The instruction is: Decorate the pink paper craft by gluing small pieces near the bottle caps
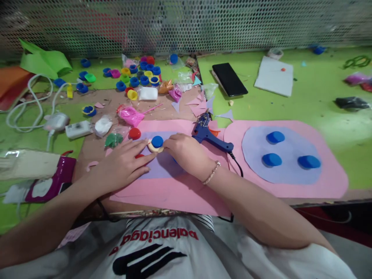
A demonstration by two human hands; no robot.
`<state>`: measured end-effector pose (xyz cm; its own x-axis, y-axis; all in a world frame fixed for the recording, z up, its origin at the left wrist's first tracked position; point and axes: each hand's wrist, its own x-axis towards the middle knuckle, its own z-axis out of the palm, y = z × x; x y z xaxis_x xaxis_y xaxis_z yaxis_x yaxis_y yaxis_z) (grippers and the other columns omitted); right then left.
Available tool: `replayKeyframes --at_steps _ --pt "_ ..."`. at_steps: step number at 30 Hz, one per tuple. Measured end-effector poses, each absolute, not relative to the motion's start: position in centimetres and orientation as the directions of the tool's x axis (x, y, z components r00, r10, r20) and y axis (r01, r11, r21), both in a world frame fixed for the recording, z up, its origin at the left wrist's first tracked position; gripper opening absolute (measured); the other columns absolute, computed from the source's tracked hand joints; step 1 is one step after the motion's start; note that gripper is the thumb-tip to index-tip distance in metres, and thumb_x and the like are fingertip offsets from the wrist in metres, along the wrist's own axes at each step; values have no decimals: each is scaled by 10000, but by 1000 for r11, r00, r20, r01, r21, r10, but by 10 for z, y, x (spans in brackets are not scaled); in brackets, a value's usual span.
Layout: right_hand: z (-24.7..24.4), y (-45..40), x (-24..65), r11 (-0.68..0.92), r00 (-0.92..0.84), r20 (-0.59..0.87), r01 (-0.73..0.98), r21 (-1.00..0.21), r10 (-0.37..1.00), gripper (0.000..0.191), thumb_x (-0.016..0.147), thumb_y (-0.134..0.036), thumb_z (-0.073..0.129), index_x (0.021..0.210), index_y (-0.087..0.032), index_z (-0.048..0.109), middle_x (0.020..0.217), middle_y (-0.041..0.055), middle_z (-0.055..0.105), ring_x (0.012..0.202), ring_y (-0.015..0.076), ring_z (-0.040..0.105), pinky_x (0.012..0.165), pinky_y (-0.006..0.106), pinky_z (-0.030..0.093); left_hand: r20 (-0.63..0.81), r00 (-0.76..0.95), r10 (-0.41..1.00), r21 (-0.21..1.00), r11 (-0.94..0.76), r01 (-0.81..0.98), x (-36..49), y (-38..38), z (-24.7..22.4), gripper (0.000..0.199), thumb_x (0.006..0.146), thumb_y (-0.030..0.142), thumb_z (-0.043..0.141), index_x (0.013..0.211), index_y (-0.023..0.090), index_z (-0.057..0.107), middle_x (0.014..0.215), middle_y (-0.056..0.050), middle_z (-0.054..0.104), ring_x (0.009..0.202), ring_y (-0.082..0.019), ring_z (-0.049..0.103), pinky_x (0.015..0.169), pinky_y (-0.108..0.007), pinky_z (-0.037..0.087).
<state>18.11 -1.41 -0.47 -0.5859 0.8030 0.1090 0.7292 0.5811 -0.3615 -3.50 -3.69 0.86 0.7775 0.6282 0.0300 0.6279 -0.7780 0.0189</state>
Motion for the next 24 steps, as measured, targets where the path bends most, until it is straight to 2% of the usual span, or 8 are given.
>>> replayKeyframes --at_steps 4,7,13,18,24 --pt "-3 -16 184 582 -590 117 710 -397 799 208 871 -143 473 898 -149 680 838 72 659 786 172 579 742 272 425 85 771 632 13 -774 633 -35 -38 11 361 874 300 453 1208 192 536 1276 -162 493 1193 -289 441 967 -463 372" --pt "1 -18 185 567 -573 121 718 -403 811 227 884 -151 449 934 -134 670 863 83 657 812 179 578 779 287 434 111 751 651 17 -757 654 -34 -39 13 332 875 278 444 1159 150 558 1141 -139 565 1079 -264 503 897 -418 420" --pt "10 -31 183 584 -587 73 769 -259 806 251 898 -197 416 960 -107 642 931 120 603 879 214 528 852 353 411 17 707 707 -40 -706 707 -26 -44 16 314 864 305 460 1064 98 585 844 -101 581 801 -236 542 697 -374 441" --pt "11 -44 180 530 -538 6 829 -176 843 312 881 -324 458 1055 -96 580 1029 153 545 940 255 483 834 385 414 20 692 722 -64 -690 721 -23 -49 14 350 856 348 476 1041 70 579 896 -130 585 861 -254 535 724 -376 427" --pt "11 -54 176 530 -539 -4 829 -180 842 378 879 -378 445 1094 -86 555 1125 175 510 1030 290 446 874 428 391 -28 678 735 -79 -678 731 -23 -45 12 340 862 370 464 1031 102 587 901 -116 593 868 -259 534 732 -386 416"
